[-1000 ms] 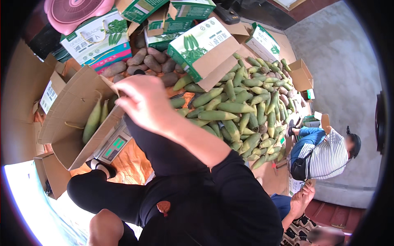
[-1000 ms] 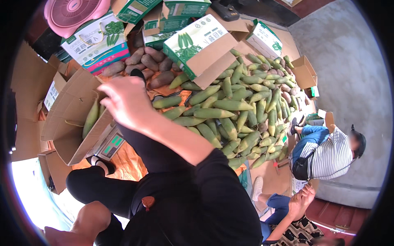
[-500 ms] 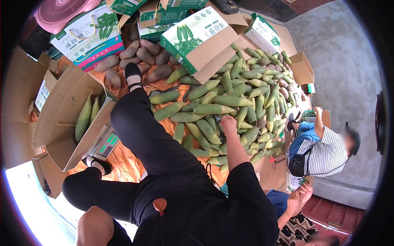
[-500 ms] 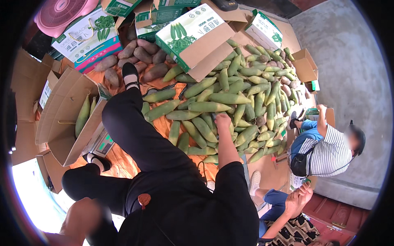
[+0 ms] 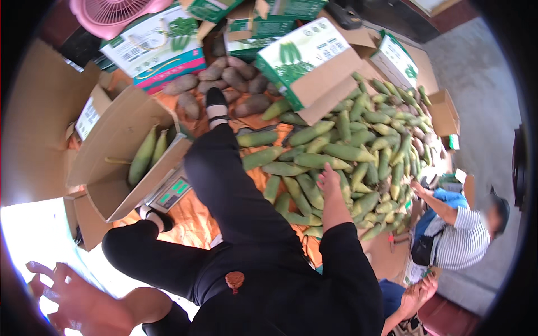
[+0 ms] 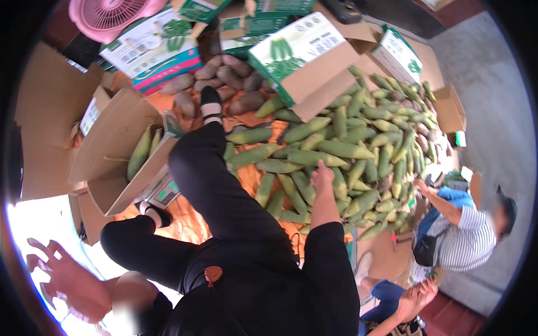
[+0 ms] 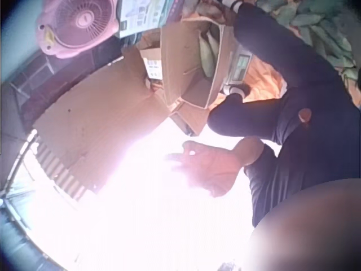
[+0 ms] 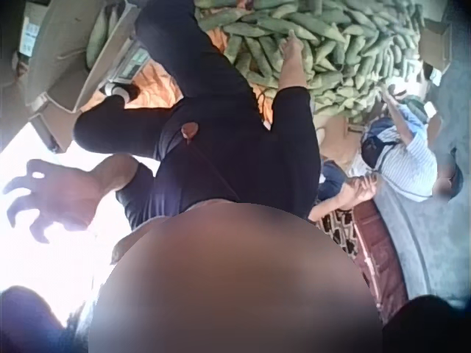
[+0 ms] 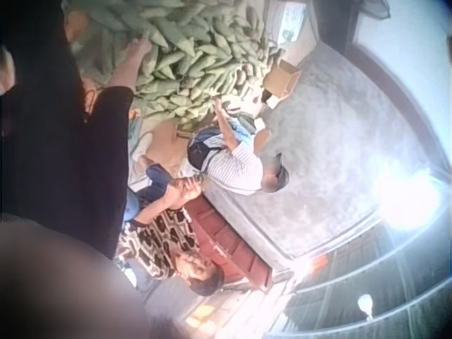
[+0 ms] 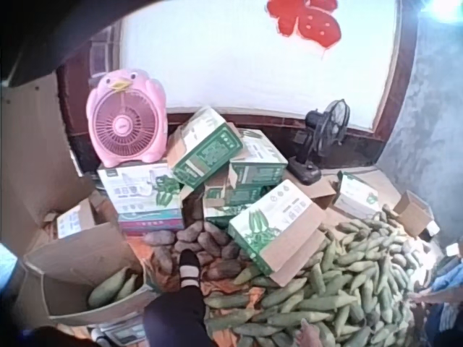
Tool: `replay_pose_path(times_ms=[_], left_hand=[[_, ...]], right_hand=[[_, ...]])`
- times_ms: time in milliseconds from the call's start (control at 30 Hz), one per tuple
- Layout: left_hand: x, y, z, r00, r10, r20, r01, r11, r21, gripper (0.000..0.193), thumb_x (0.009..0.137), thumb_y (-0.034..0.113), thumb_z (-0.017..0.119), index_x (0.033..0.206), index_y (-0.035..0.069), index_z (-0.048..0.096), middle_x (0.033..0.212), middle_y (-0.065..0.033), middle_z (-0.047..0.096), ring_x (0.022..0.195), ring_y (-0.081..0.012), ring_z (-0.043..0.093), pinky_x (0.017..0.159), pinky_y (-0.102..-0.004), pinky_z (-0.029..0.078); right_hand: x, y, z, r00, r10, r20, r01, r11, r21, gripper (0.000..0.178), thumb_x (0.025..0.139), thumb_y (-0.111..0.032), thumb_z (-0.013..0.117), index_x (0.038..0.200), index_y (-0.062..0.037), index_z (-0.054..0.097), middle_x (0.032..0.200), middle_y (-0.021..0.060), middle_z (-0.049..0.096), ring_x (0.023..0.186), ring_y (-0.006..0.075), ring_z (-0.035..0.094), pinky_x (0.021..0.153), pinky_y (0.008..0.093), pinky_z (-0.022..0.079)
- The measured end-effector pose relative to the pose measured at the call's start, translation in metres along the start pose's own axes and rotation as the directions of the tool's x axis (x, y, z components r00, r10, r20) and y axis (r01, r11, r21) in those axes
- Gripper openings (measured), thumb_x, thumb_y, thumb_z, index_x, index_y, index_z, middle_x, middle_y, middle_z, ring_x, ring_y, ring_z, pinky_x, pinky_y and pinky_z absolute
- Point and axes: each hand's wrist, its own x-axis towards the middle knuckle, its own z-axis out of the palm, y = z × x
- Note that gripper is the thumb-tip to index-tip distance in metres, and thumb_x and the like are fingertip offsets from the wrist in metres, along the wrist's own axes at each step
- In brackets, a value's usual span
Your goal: Sorting and packing corn into cardboard boxes for shipping.
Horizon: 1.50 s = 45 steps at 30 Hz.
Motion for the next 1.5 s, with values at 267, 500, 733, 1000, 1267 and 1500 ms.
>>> replay_pose_path(times_ms=[267, 500, 733, 1000, 1267, 1500], left_hand=[[-0.045, -0.033, -0.049, 0.936, -0.272, 0.222, 0.179, 0.914, 0.364, 0.027, 0.083, 0.010, 0.055, 0.110, 0.012, 0.057, 0.143, -0.0169, 0.034, 0.139, -0.0431, 0.013, 0.105, -0.0490, 0.030], [-0.051, -0.044, -0.063, 0.934, -0.344, 0.096, 0.257, 0.835, 0.487, 0.020, 0.083, 0.012, 0.057, 0.101, 0.009, 0.050, 0.131, -0.0145, 0.042, 0.135, -0.0381, 0.025, 0.101, -0.0460, 0.033], [-0.049, -0.064, -0.070, 0.892, -0.385, 0.235, 0.223, 0.829, 0.514, 0.027, 0.088, 0.010, 0.053, 0.115, 0.006, 0.051, 0.134, -0.0170, 0.043, 0.135, -0.0353, 0.028, 0.104, -0.0483, 0.028], [-0.044, -0.072, -0.102, 0.930, -0.356, 0.087, 0.218, 0.728, 0.650, 0.011, 0.091, 0.013, 0.057, 0.086, 0.006, 0.050, 0.114, -0.0118, 0.055, 0.127, -0.0335, 0.041, 0.102, -0.0475, 0.032], [-0.019, -0.083, -0.123, 0.898, -0.423, 0.120, 0.247, 0.711, 0.659, 0.052, 0.103, 0.036, 0.028, 0.066, 0.004, 0.045, 0.096, -0.0146, 0.062, 0.108, -0.0329, 0.056, 0.099, -0.0466, 0.037], [0.021, -0.090, -0.147, 0.909, -0.416, -0.019, 0.291, 0.602, 0.743, 0.046, 0.101, 0.038, 0.035, 0.079, 0.005, 0.058, 0.100, -0.0104, 0.063, 0.107, -0.0225, 0.057, 0.098, -0.0396, 0.038]], right_hand=[[0.011, -0.008, 0.025, 0.993, 0.119, -0.013, -0.116, 0.980, 0.163, 0.049, 0.078, -0.050, 0.071, 0.107, -0.0136, 0.055, 0.097, 0.0034, 0.053, 0.085, 0.0193, 0.052, 0.079, 0.0464, 0.043], [0.020, -0.005, 0.036, 0.983, 0.185, 0.015, -0.183, 0.957, 0.224, 0.042, 0.078, -0.050, 0.070, 0.099, -0.0165, 0.057, 0.091, 0.0008, 0.055, 0.084, 0.0180, 0.051, 0.082, 0.0428, 0.040], [-0.003, 0.028, 0.011, 0.971, 0.111, 0.210, -0.151, 0.971, 0.183, 0.046, 0.078, -0.042, 0.073, 0.106, -0.0105, 0.053, 0.093, 0.0042, 0.055, 0.091, 0.0218, 0.058, 0.078, 0.0424, 0.043], [-0.042, 0.069, -0.011, 0.982, -0.047, 0.183, 0.109, 0.931, -0.348, 0.021, 0.086, -0.025, 0.062, 0.098, -0.0083, 0.059, 0.081, 0.0020, 0.063, 0.071, 0.0162, 0.062, 0.060, 0.0334, 0.047], [-0.060, 0.093, -0.021, 0.964, -0.165, 0.207, 0.260, 0.732, -0.629, 0.021, 0.084, -0.025, 0.062, 0.084, -0.0044, 0.066, 0.065, 0.0036, 0.061, 0.053, 0.0144, 0.059, 0.043, 0.0270, 0.042], [-0.032, 0.100, -0.018, 0.832, -0.412, 0.372, 0.542, 0.458, -0.705, 0.019, 0.085, -0.022, 0.060, 0.084, -0.0029, 0.065, 0.060, 0.0047, 0.056, 0.047, 0.0177, 0.053, 0.043, 0.0303, 0.044]])
